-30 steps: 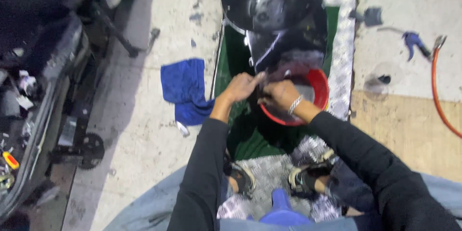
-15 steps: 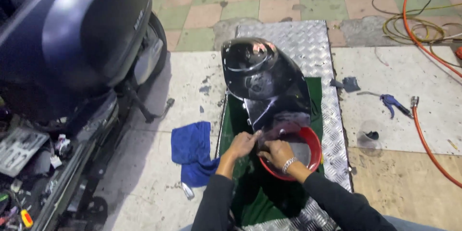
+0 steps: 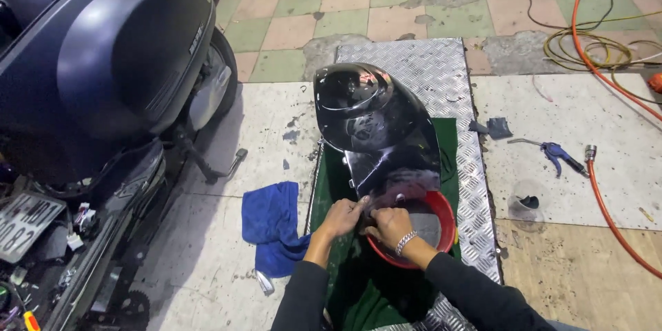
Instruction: A person is wet-sanding a motorcycle body part to prepare the surface, using sandpaper and a bowl of water.
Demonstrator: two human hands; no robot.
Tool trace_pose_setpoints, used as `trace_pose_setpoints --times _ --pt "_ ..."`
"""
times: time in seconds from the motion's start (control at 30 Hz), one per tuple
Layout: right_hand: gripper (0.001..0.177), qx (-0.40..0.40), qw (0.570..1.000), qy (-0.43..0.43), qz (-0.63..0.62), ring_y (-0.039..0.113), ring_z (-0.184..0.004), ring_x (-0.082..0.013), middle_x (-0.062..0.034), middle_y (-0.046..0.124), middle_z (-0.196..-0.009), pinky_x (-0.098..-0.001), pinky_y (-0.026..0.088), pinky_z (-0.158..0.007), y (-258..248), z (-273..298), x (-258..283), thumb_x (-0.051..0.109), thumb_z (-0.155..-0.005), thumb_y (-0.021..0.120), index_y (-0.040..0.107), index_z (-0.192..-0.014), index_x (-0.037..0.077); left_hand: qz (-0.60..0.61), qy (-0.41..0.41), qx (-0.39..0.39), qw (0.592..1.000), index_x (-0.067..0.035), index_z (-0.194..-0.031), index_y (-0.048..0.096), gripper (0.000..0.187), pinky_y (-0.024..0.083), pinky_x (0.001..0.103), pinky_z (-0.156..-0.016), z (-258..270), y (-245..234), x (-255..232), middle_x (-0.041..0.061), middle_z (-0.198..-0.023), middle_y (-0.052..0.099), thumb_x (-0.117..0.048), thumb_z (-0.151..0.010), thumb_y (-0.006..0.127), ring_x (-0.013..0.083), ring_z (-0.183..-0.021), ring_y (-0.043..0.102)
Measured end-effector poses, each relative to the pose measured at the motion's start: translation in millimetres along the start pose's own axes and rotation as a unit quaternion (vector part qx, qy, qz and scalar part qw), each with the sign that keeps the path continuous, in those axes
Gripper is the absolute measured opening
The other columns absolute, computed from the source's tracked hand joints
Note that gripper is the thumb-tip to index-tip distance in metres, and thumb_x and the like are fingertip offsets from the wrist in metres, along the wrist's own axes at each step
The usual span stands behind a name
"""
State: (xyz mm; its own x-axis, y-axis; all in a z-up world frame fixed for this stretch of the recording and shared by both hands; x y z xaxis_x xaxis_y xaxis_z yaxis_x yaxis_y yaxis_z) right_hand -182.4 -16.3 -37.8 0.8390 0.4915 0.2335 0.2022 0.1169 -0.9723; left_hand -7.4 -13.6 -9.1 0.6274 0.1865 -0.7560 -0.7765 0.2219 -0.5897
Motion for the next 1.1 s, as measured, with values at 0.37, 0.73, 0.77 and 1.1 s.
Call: trace_pose_setpoints --times 0.37,0.73,0.77,1.1 --pt "0.025 -0.037 0.997 -0.063 0.000 0.074 -0.071 -0.0239 0.0017 0.071 -0.069 -0.0373 0.056 -0.062 -10.0 -1.0 -0.4 0.044 -0.072 0.077 0.067 -0.079 0.023 -0.012 0.000 0.002 1.000 -0.003 -0.056 0.059 0.074 0.047 0.046 -0.063 3.3 -2.6 -7.9 0.019 -0.059 0.061 -0.062 -0.101 0.050 0.0423 -0.066 0.063" --pt "0.020 -0.040 0.992 -0.122 0.011 0.074 -0.070 -0.0226 0.0018 0.070 -0.067 -0.0364 0.056 -0.062 -18.9 -5.5 1.3 0.040 -0.071 0.077 0.066 -0.073 0.023 -0.014 0.007 -0.001 1.000 -0.005 -0.053 0.053 0.069 0.044 0.044 -0.060 0.7 -1.4 -1.2 0.015 -0.054 0.058 -0.056 -0.101 0.052 0.0347 -0.060 0.061" --pt "0.021 -0.044 0.991 -0.123 0.015 0.074 -0.070 -0.0228 0.0018 0.071 -0.067 -0.0362 0.056 -0.061 -20.9 -6.5 1.4 0.042 -0.071 0.076 0.067 -0.073 0.023 -0.013 0.007 0.002 1.000 -0.006 -0.053 0.053 0.069 0.044 0.043 -0.060 -0.6 -1.1 -0.3 0.015 -0.053 0.056 -0.056 -0.100 0.052 0.0339 -0.060 0.060" --pt "0.031 -0.058 0.992 -0.107 0.015 0.073 -0.067 -0.0239 0.0004 0.069 -0.064 -0.0369 0.055 -0.060 0.8 -9.8 -3.8 0.053 -0.068 0.075 0.068 -0.070 0.023 -0.017 0.001 0.005 1.000 -0.007 -0.054 0.058 0.070 0.045 0.044 -0.062 6.9 -4.5 -12.9 0.016 -0.055 0.058 -0.059 -0.100 0.051 0.0378 -0.063 0.062"
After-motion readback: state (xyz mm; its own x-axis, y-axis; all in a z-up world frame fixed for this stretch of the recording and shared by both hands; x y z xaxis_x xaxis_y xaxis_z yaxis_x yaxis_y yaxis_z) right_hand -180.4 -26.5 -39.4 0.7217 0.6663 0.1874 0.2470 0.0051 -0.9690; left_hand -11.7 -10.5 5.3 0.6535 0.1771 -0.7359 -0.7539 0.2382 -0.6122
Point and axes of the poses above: each hand's wrist, its own z-axis away from the middle knuckle, its own y-axis out of the palm, x = y × z, the point moved 2 cm from there along -z, towards the middle knuckle
